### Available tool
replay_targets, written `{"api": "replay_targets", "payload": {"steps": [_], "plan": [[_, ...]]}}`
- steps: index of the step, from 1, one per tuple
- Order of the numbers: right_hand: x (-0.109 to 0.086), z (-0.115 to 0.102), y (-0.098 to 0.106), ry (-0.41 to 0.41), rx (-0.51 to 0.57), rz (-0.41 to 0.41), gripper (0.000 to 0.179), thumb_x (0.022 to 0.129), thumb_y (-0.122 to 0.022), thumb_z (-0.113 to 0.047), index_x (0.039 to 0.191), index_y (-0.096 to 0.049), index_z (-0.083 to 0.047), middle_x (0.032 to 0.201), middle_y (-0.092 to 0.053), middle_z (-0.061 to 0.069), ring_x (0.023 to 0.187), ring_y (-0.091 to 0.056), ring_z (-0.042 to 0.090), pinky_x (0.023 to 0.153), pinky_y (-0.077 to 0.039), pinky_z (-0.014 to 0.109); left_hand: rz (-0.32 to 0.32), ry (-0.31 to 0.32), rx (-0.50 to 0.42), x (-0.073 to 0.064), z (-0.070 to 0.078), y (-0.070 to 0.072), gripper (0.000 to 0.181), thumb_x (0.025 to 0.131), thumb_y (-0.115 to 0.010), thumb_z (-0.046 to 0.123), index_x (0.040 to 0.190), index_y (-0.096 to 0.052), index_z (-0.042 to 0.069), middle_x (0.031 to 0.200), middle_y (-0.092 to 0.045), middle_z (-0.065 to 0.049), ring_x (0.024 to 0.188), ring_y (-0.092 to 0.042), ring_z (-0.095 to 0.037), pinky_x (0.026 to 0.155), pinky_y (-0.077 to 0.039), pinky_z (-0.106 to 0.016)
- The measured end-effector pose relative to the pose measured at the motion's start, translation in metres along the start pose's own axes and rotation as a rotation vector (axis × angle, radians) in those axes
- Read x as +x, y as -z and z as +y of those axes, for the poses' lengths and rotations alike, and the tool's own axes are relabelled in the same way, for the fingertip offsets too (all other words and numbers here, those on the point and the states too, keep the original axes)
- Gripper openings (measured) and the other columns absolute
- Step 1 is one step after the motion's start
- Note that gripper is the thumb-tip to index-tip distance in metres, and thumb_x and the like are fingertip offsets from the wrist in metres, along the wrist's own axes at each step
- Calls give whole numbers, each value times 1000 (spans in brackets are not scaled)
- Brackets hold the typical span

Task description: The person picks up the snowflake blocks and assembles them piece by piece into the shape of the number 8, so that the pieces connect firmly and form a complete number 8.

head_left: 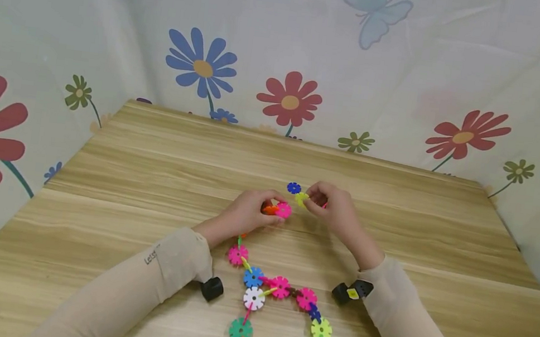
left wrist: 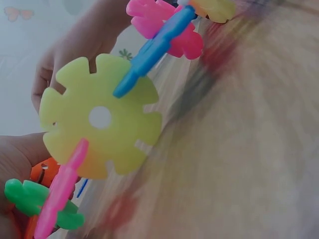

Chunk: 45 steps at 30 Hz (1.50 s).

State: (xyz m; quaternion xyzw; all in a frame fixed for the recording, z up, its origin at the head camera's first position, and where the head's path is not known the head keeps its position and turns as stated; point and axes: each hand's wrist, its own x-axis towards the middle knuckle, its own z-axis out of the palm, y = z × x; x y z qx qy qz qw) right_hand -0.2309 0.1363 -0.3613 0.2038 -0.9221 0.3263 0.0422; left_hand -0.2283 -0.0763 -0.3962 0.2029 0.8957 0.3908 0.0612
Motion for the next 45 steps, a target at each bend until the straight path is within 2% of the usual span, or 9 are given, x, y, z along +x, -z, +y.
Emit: {"api": "replay_targets", "payload": {"steps": [6,15,20,26,30,34,37,45], "plan": [[-11,-2,-3,78,-24,9,4,86,-68,-6,87,-65,-3,78,-67,7,71,-59,13,64,-49,24,17,9,-27,0,1,0,40,84,-75,29,122,-64,19,105,-67,-4,84,-53,-17,77,-47,-28],[-21,-4,-16,211,-74,46,7,83,-70,-3,81,-63,-5,74,-65,5,68,-60,12,60,-49,22,38,17,-26,-1,2,2,40,85,-74,28,122,-64,17,102,-67,-4,84,-53,-17,74,-46,-28],[-24,-4,-24,223,-86,86,8,82,-71,-3,81,-64,-4,76,-65,7,67,-61,13,60,-51,22,38,22,-24,-1,4,1,41,84,-75,29,122,-64,17,104,-68,-5,84,-53,-17,75,-47,-28],[-25,-5,-29,199,-58,125,6,84,-72,-4,82,-66,-5,77,-65,6,68,-57,11,62,-50,22,46,38,-16,-1,5,0,40,85,-73,29,123,-65,16,118,-68,-5,97,-60,-18,88,-51,-34],[-24,-6,-31,178,-22,132,4,86,-71,-7,84,-67,-5,78,-66,5,69,-55,11,63,-49,23,56,37,6,-2,7,2,39,85,-73,29,121,-65,15,115,-69,-8,97,-61,-19,88,-51,-35],[-22,-4,-31,137,17,99,5,88,-69,-9,88,-68,-5,82,-67,6,72,-56,11,66,-50,23,9,48,16,-2,7,5,37,85,-73,30,117,-63,14,95,-67,-7,78,-58,-18,69,-50,-29],[-20,-1,-32,129,49,71,6,87,-69,-9,90,-69,-4,85,-69,6,76,-59,12,69,-52,24,-40,52,-5,-1,4,8,35,88,-70,32,117,-62,13,88,-62,-4,71,-54,-15,61,-45,-24],[-18,-1,-33,134,110,22,5,88,-69,-11,91,-71,-7,88,-70,4,78,-61,12,69,-52,22,-118,53,-222,3,0,11,31,97,-56,35,117,-61,12,88,-66,-8,69,-62,-16,61,-52,-26]]}}
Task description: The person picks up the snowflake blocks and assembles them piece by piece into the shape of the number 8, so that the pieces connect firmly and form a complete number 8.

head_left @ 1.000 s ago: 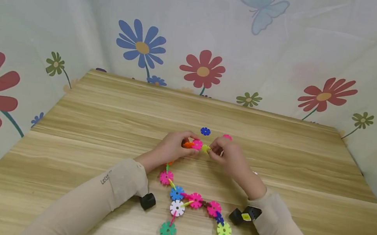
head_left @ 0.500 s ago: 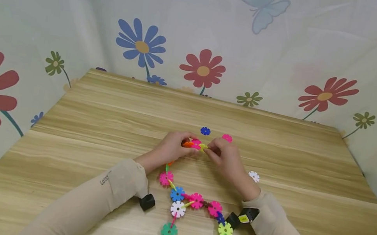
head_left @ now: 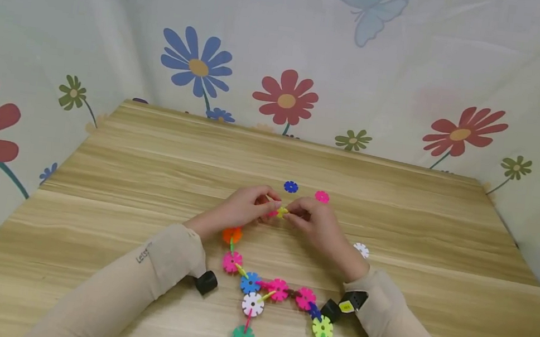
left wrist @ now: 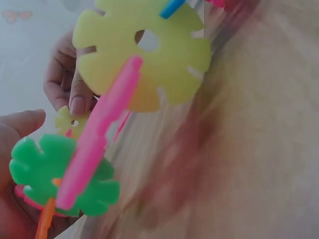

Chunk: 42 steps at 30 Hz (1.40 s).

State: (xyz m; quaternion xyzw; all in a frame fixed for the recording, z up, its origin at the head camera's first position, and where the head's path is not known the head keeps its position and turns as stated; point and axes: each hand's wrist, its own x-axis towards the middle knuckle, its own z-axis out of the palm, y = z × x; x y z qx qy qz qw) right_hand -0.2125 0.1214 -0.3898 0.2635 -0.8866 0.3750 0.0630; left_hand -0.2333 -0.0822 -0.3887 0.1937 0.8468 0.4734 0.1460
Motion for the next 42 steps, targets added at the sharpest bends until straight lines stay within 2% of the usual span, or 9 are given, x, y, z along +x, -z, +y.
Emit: {"api": "replay_targets", "payload": {"steps": [10,14,17,20,24,29,34,38,42], "plan": [[7,3,4,4,-28,-59,10,87,-71,-15,94,-70,-8,90,-70,5,83,-63,15,67,-49,23,41,16,-59,4,-4,-1,19,93,-63,28,100,-67,11,85,-64,-7,59,-59,-16,59,-51,-26],[13,13,18,-14,-60,-17,13,87,-70,-12,96,-69,-3,92,-69,11,85,-65,22,70,-53,32,74,36,-63,6,-4,1,18,92,-66,29,97,-66,12,82,-66,-6,60,-58,-17,59,-50,-26],[17,23,29,-93,-145,43,14,88,-69,-10,97,-68,1,94,-69,15,86,-65,27,74,-54,39,92,42,-56,6,-4,3,19,91,-67,29,99,-65,12,82,-66,-6,62,-57,-17,60,-50,-25],[20,32,38,-230,-234,46,18,89,-69,-14,100,-68,1,97,-68,16,87,-65,29,78,-52,41,110,42,-45,7,-6,6,20,91,-67,29,102,-65,13,83,-66,-6,61,-57,-16,60,-49,-25],[24,37,47,-353,-318,-42,26,88,-70,-20,104,-67,0,101,-68,17,91,-64,30,83,-51,43,134,46,-42,6,-6,9,22,90,-67,29,104,-64,12,83,-65,-6,60,-56,-16,59,-48,-25],[28,40,50,-400,-386,-138,32,86,-72,-23,107,-66,0,100,-66,17,92,-62,30,84,-49,43,147,44,-37,5,-4,12,22,90,-68,28,103,-64,11,80,-63,-5,59,-55,-15,58,-47,-25],[28,43,50,-426,-365,-163,31,85,-73,-21,105,-62,0,99,-64,17,89,-59,28,83,-48,41,142,37,-27,4,-5,11,22,91,-67,28,103,-65,11,78,-61,-4,58,-54,-15,58,-46,-25],[26,47,49,-452,-297,-172,32,85,-74,-19,105,-57,-2,93,-62,13,84,-56,24,78,-46,36,135,44,-26,4,-8,9,22,91,-67,28,103,-64,10,80,-62,-4,58,-56,-15,59,-47,-25],[23,48,51,-436,-221,-155,26,86,-71,-13,104,-57,-1,89,-63,12,79,-57,21,71,-45,29,135,52,-38,1,-8,7,21,91,-66,28,102,-64,11,81,-63,-5,59,-57,-16,59,-48,-25]]}}
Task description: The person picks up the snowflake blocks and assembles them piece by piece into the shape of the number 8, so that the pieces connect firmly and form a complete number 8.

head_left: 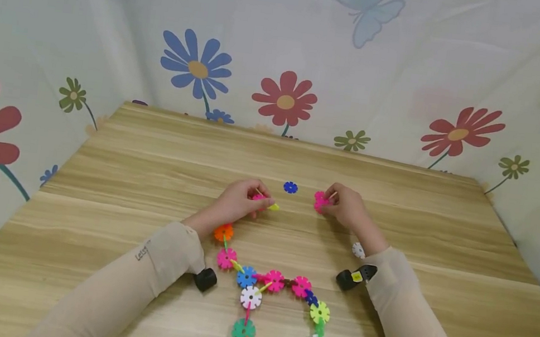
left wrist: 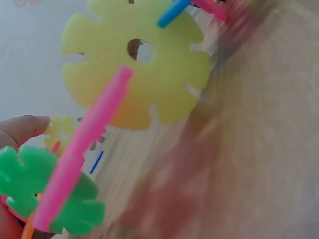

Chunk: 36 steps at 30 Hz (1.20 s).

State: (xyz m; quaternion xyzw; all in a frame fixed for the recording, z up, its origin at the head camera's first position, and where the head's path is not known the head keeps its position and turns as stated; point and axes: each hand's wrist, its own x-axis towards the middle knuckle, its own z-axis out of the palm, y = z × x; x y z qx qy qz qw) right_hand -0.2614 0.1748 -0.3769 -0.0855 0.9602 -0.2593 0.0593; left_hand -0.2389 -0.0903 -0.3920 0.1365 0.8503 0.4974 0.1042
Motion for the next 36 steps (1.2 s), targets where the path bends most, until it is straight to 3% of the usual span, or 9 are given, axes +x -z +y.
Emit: {"api": "replay_targets", "payload": {"steps": [9,19,26,36], "plan": [[-5,-2,8,25,176,-49,16,93,-61,-9,102,-61,5,85,-64,13,68,-59,14,60,-48,23,-4,2,-29,0,-2,-1,20,91,-66,29,102,-64,12,83,-63,-5,61,-56,-17,61,-50,-26],[-17,-20,-7,55,421,-214,17,97,-56,-11,106,-56,3,79,-65,12,60,-60,13,54,-51,25,11,-7,-25,-3,1,-3,21,92,-66,28,102,-63,11,82,-63,-5,61,-56,-16,60,-49,-25],[-22,-31,-16,125,532,-241,17,95,-57,-7,105,-57,7,84,-68,23,59,-62,12,54,-52,23,12,-3,-25,-2,1,-4,22,91,-66,29,103,-63,12,84,-62,-5,61,-56,-16,61,-49,-25],[-21,-38,-20,129,593,-276,15,96,-55,-7,102,-55,7,88,-67,27,56,-60,10,51,-49,20,16,-9,-32,-2,2,-4,23,92,-66,30,104,-63,11,82,-61,-4,62,-56,-17,60,-48,-24]]}}
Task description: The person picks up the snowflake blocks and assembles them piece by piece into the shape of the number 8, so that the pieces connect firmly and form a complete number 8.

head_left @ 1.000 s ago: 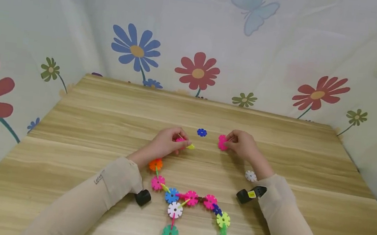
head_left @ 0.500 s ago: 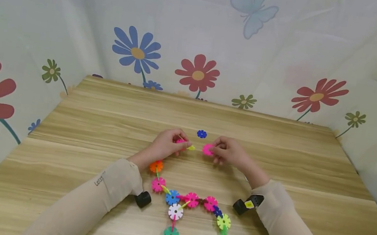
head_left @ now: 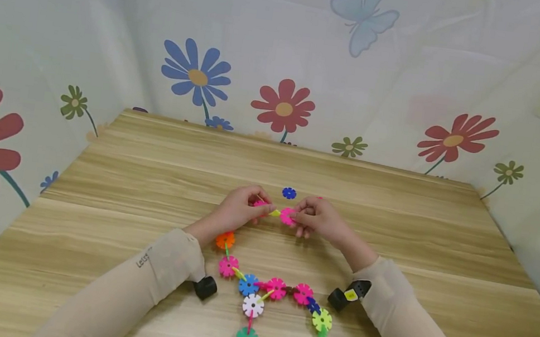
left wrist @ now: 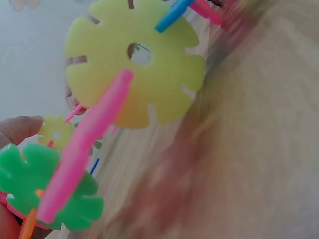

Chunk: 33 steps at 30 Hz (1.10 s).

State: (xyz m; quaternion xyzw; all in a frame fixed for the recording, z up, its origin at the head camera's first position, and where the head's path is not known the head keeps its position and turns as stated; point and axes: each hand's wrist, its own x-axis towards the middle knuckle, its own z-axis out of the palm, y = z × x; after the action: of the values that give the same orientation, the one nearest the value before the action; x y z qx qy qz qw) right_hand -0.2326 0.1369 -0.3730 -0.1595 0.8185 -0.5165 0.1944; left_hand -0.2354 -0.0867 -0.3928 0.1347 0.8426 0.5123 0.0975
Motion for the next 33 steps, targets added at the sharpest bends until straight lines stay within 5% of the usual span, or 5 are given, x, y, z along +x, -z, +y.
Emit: {"api": "replay_targets", "payload": {"steps": [11,22,28,33], "plan": [[0,-3,-1,13,46,-40,14,97,-53,-4,101,-55,9,87,-66,28,58,-60,8,53,-48,19,-4,-34,-66,-2,3,-3,21,91,-67,27,102,-64,9,78,-61,-5,62,-57,-17,60,-50,-26],[8,-2,-10,7,122,-20,12,96,-51,1,100,-52,12,71,-65,1,57,-59,6,56,-51,18,13,-73,-112,-1,-3,-5,14,93,-64,22,92,-69,8,62,-55,-6,58,-49,-18,53,-37,-22],[12,-2,-9,-14,106,-8,12,97,-52,-2,102,-52,9,75,-65,6,58,-60,7,57,-52,19,26,-50,-55,0,-1,-4,20,93,-64,25,107,-64,10,70,-60,-7,60,-54,-18,55,-42,-24],[16,-5,-3,-10,51,-44,14,96,-55,-5,103,-55,8,80,-68,14,59,-61,9,57,-52,22,5,-97,137,2,0,4,26,92,-65,30,113,-63,15,87,-66,-5,71,-57,-16,64,-47,-26]]}}
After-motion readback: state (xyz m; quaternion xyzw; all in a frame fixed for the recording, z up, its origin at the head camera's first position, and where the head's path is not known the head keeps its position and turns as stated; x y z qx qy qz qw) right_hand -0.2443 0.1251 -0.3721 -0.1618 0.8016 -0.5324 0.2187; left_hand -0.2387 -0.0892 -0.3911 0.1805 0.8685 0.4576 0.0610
